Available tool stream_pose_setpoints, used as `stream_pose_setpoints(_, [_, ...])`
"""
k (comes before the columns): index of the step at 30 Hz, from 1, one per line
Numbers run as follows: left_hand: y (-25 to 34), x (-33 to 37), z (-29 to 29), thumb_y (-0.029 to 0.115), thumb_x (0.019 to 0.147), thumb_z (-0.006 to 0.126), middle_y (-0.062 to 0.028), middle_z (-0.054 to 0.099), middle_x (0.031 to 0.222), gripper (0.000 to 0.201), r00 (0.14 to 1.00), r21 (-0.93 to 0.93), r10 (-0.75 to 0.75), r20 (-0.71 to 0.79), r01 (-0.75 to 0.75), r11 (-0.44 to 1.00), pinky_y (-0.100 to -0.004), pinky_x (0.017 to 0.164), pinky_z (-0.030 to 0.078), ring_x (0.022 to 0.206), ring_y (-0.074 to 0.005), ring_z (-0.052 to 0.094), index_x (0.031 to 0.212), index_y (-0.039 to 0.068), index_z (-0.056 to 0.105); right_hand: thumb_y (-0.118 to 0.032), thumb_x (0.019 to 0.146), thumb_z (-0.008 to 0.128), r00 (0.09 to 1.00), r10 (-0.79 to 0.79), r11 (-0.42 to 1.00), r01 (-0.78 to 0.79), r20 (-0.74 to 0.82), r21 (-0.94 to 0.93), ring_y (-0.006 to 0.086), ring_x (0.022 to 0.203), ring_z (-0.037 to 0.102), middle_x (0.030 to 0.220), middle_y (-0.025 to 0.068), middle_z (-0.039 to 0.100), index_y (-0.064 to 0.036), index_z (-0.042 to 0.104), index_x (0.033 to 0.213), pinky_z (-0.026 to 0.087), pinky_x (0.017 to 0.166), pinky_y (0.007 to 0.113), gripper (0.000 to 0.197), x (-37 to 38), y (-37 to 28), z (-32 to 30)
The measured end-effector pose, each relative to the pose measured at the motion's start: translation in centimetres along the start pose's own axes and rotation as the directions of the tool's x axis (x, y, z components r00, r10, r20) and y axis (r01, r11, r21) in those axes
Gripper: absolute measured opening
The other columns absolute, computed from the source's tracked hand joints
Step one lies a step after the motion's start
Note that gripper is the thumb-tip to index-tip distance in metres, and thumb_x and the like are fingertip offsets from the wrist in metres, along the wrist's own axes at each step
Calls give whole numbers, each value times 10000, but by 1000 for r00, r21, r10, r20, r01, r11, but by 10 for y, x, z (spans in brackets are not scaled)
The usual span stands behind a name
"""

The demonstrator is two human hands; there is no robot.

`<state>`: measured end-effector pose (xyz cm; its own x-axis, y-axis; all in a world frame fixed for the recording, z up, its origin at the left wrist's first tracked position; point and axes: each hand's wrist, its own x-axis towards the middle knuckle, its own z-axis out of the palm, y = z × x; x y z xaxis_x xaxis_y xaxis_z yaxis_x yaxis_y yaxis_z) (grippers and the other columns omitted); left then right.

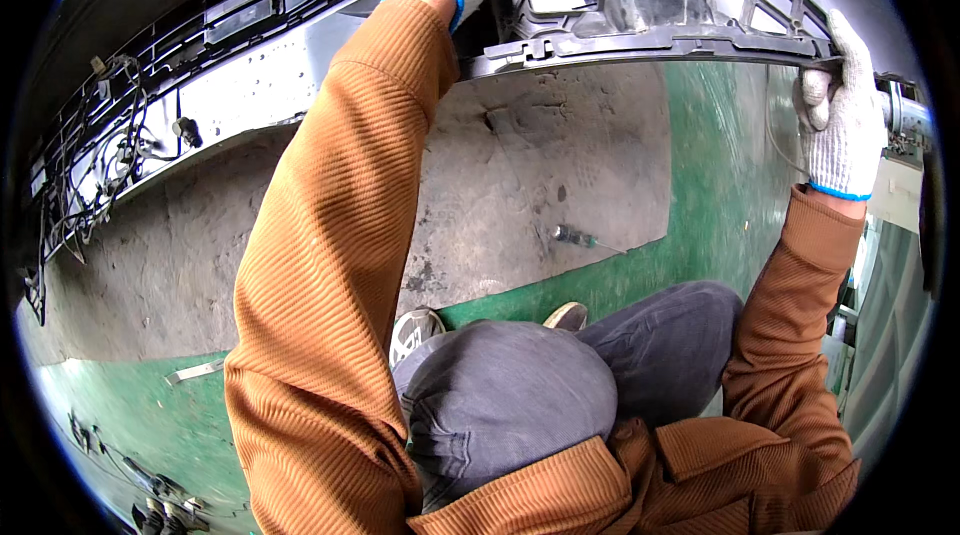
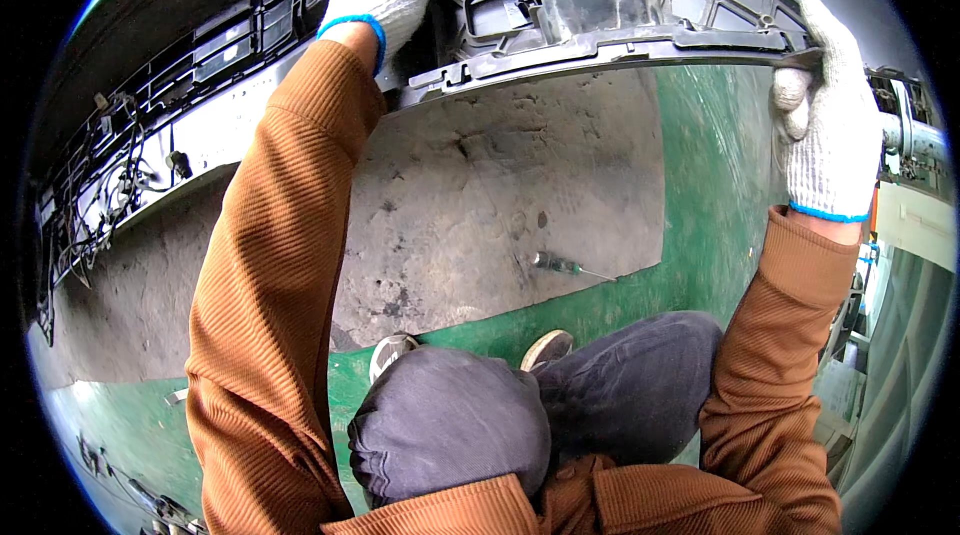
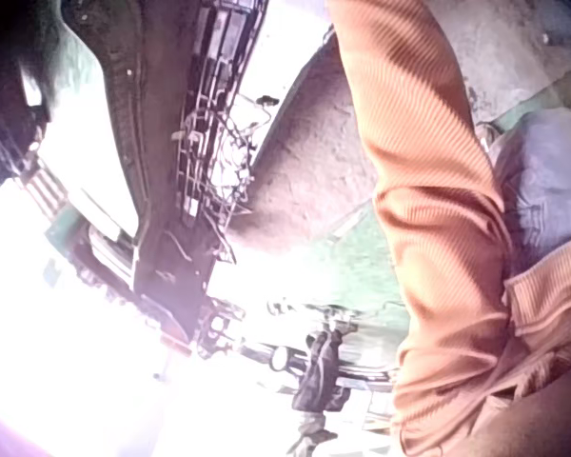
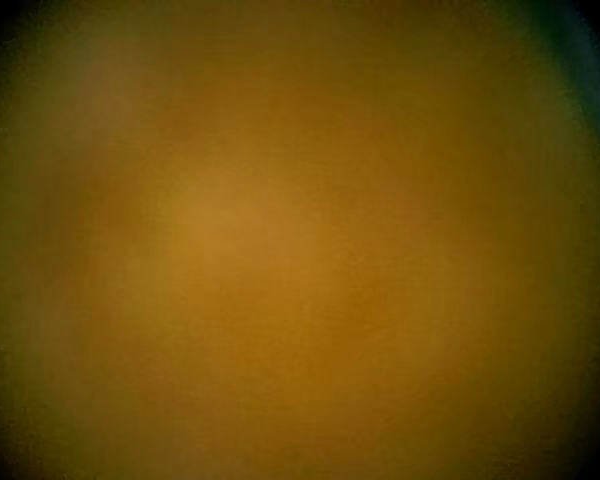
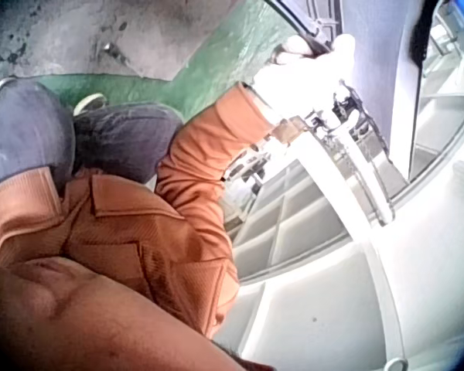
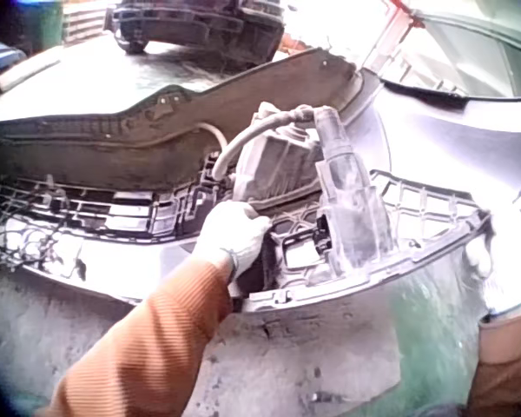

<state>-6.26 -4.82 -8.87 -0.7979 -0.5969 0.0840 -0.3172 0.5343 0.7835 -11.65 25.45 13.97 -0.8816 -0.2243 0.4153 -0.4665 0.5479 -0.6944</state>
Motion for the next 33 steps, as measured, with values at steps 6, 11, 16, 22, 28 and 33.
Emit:
stream_pose_setpoints(6, [6,0,-2,414,1021,676,-185,787,1191,429,999,74,46,-4,-46,996,-394,1029,554,1104,-340,751,1198,47,809,-343,1138,543,992,123,991,-121,-32,62,67,451,323,568,-18,449,-140,774,1196,297,458,233,313,6,-10,1])
stream_pose_setpoints(11, [19,-7,-9,404,1026,665,-190,790,1175,427,999,107,9,39,-13,994,-402,1024,555,1088,-341,753,1196,39,808,-376,1105,599,996,61,996,-56,-67,72,74,411,340,520,-14,469,-123,780,977,255,429,248,336,1,-15,6])
stream_pose_setpoints(16, [13,-19,-6,439,980,640,-196,788,1106,433,998,-62,-30,-53,27,998,-439,1013,564,1095,-355,743,1076,62,829,-384,1018,717,977,212,971,-207,-27,120,67,390,434,524,-2,559,-156,694,816,284,382,231,306,1,-13,-1])
stream_pose_setpoints(22, [12,-27,-4,407,988,687,-203,782,1140,444,993,-178,-114,1,112,978,-405,998,550,1094,-361,738,1150,9,798,-373,1022,707,957,290,951,-286,-23,114,74,412,444,572,7,593,-137,748,1022,293,404,239,239,-7,-10,-1])
stream_pose_setpoints(28, [20,-37,5,364,1015,663,-203,772,1145,373,976,-78,-74,-203,59,995,-453,993,556,1111,-384,724,1205,63,774,-377,1016,716,955,296,950,-291,-32,113,72,417,468,572,7,602,-149,718,956,304,407,231,236,-11,-10,6])
stream_pose_setpoints(33, [21,-42,9,306,1040,627,-213,735,1030,285,980,18,-20,-197,24,1000,-514,892,564,1006,-417,719,1197,87,722,-362,1024,708,952,306,940,-304,13,153,74,437,501,591,7,615,-138,703,961,324,398,232,233,-11,-2,0])
